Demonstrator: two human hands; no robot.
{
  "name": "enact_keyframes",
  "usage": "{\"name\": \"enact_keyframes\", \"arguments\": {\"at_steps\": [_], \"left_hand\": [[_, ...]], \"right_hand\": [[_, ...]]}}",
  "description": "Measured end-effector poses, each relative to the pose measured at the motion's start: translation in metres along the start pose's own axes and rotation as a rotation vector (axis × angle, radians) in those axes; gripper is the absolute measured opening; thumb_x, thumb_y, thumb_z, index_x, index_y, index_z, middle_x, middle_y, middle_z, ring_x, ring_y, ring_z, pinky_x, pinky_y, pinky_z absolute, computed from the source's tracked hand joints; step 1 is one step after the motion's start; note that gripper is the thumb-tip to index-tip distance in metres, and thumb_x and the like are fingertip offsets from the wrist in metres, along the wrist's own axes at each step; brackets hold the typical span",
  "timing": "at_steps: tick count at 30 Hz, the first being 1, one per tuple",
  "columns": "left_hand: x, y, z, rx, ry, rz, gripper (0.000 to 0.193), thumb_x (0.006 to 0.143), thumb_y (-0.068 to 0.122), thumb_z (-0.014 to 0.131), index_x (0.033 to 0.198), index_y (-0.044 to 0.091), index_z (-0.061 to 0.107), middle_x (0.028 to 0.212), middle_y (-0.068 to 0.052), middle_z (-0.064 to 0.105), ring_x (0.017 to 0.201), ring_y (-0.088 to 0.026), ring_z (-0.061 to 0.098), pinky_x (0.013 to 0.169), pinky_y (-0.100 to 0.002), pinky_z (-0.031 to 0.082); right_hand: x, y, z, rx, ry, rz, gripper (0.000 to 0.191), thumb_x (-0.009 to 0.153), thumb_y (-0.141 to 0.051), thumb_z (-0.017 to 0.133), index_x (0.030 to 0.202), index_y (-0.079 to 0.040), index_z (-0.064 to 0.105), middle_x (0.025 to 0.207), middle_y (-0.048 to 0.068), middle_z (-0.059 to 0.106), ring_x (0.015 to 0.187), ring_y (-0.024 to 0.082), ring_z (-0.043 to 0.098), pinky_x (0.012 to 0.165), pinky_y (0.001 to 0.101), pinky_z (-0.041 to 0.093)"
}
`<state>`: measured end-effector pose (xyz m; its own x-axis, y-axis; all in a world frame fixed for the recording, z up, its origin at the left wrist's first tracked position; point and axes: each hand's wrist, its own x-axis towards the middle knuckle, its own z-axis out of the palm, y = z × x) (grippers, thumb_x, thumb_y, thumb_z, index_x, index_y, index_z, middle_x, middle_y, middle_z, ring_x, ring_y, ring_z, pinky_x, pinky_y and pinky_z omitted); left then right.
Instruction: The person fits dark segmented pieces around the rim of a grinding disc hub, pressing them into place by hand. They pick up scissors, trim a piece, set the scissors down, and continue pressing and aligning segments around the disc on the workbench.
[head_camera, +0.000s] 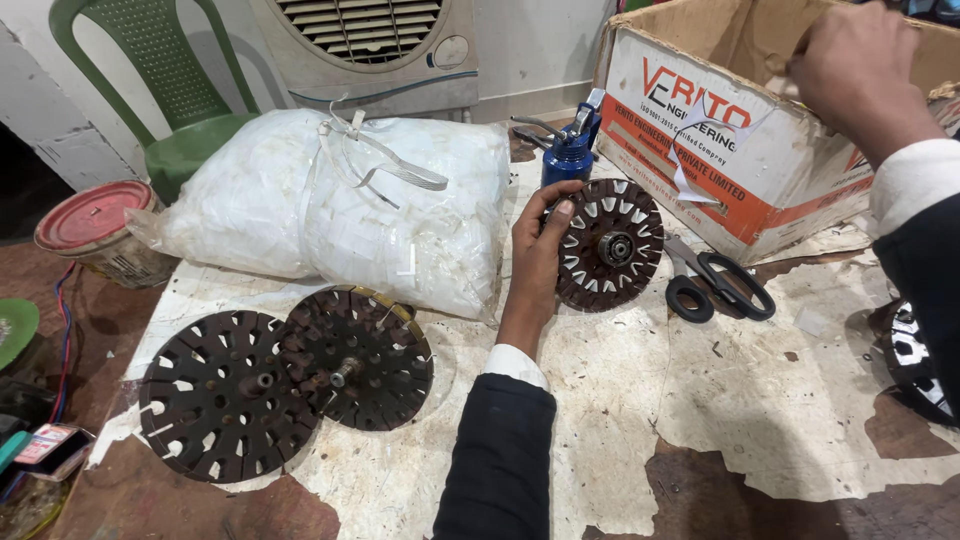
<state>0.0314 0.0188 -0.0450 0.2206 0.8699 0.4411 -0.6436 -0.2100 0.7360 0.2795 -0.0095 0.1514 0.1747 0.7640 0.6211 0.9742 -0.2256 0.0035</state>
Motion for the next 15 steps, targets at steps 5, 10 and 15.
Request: {"name": "enact_keyframes", "arguments": {"at_steps": [5,10,15], "left_hand": [[0.0,-0.003,0.0,-0.014,0.003,-0.013,0.029,0.102,0.024,0.065,0.124,0.006,0.068,0.116,-0.006,0.069,0.102,-0.013,0.066,0.09,-0.029,0.057],[0.002,-0.004,0.0,-0.014,0.007,-0.015,0.029,0.102,0.023,0.065,0.124,0.006,0.068,0.117,-0.005,0.069,0.103,-0.013,0.065,0.092,-0.028,0.056],[0.002,-0.003,0.0,0.006,0.014,-0.02,0.028,0.102,0.023,0.064,0.124,0.006,0.068,0.117,-0.005,0.069,0.103,-0.012,0.065,0.091,-0.028,0.056]], "right_hand": [[0.0,0.006,0.004,-0.06,0.16,-0.154,0.02,0.094,-0.026,0.084,0.097,-0.006,0.083,0.08,0.021,0.073,0.081,0.039,0.07,0.074,0.0486,0.055],[0.002,0.014,0.014,0.015,0.216,-0.164,0.02,0.096,-0.022,0.084,0.098,-0.002,0.083,0.085,0.024,0.07,0.085,0.039,0.07,0.075,0.0462,0.055],[0.0,0.02,0.018,-0.123,0.407,-0.235,0.02,0.088,-0.022,0.085,0.086,-0.003,0.079,0.087,0.024,0.07,0.08,0.04,0.069,0.068,0.0461,0.053]]}}
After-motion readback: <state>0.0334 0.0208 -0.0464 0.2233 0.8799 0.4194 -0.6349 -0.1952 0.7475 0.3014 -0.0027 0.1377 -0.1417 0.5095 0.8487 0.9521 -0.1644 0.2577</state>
